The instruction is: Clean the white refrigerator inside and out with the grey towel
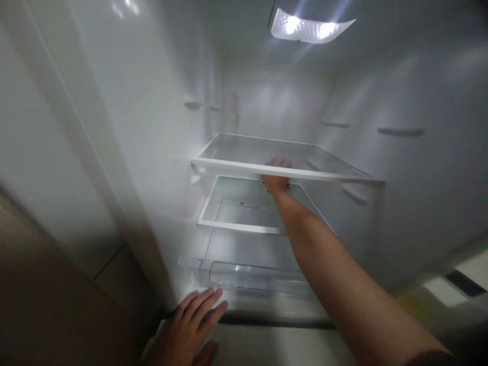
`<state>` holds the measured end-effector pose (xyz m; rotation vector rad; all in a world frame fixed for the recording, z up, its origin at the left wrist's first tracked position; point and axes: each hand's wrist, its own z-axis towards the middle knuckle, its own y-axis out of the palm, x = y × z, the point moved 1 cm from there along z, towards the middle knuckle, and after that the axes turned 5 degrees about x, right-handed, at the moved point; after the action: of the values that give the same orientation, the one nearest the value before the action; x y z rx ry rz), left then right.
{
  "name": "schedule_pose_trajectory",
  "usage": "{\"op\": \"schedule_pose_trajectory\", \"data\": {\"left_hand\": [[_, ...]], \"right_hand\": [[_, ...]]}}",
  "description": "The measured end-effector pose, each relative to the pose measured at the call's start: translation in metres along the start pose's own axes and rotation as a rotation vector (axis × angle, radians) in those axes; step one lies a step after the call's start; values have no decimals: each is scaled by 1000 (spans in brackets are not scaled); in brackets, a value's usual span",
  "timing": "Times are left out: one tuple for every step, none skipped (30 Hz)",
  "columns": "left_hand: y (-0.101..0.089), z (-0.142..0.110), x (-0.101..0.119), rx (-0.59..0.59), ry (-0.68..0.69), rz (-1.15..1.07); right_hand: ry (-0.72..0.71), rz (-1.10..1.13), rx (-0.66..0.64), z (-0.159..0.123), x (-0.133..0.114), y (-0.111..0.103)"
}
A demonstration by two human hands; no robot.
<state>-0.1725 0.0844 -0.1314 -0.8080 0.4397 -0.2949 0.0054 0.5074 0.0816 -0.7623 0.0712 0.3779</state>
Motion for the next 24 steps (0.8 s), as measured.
{"op": "schedule_pose_trajectory", "data": {"left_hand": [[1, -1, 1, -4, -11, -3], [2, -2, 1, -9, -22, -8], [2, -4, 2, -16, -33, -14], [3, -5, 3, -26, -40, -21], [4, -6, 4, -39, -47, -28], [5, -8, 5, -53, -55, -34], [5, -9, 6, -67, -63, -40], [6, -10, 6, -80, -73, -46], [5, -10, 6, -91, -82, -52], [5, -10, 6, -98, -86, -59], [4, -10, 5, -101, -85, -66], [2, -10, 5, -101, -82, -70], [1, -9, 4, -96, -78, -72], [0, -8, 4, -87, -73, -75], [-1, -8, 3, -81, -65, -78], [-2, -7, 3, -74, -58, -80], [-3, -6, 2, -67, -49, -81], [-3, -6, 2, -59, -37, -79], [-4, -5, 3, -53, -26, -73], [-4, -4, 3, -47, -19, -63], [-4, -3, 3, -41, -13, -52], [-5, -3, 4, -36, -7, -42], [-5, -2, 4, -35, 0, -34], [-6, -2, 5, -32, 8, -29]], "right_hand": [[-3, 8, 23, 0, -7, 2], [-17, 18, 37, -1, -15, 4], [-47, 38, 37, -2, -23, 6], [-93, 66, 19, -3, -32, 8], [-144, 98, -12, -4, -40, 9], [-195, 129, -53, -5, -49, 10], [-244, 157, -102, -7, -58, 10], [-287, 179, -157, -9, -67, 10], [-318, 193, -209, -10, -75, 9], [-335, 198, -259, -12, -82, 7], [-343, 203, -311, -14, -87, 4], [-346, 208, -363, -16, -91, -1], [-346, 214, -411, -19, -93, -7], [-348, 221, -453, -22, -93, -14], [-350, 228, -488, -25, -92, -21], [-351, 234, -515, -29, -89, -29], [-349, 237, -537, -34, -86, -38], [-342, 237, -558, -39, -81, -46], [-331, 233, -579, -44, -76, -54], [-316, 227, -599, -50, -71, -62], [-297, 219, -618, -55, -65, -70], [-275, 209, -634, -61, -59, -77], [-247, 195, -645, -66, -52, -85], [-214, 178, -650, -70, -45, -92]]}}
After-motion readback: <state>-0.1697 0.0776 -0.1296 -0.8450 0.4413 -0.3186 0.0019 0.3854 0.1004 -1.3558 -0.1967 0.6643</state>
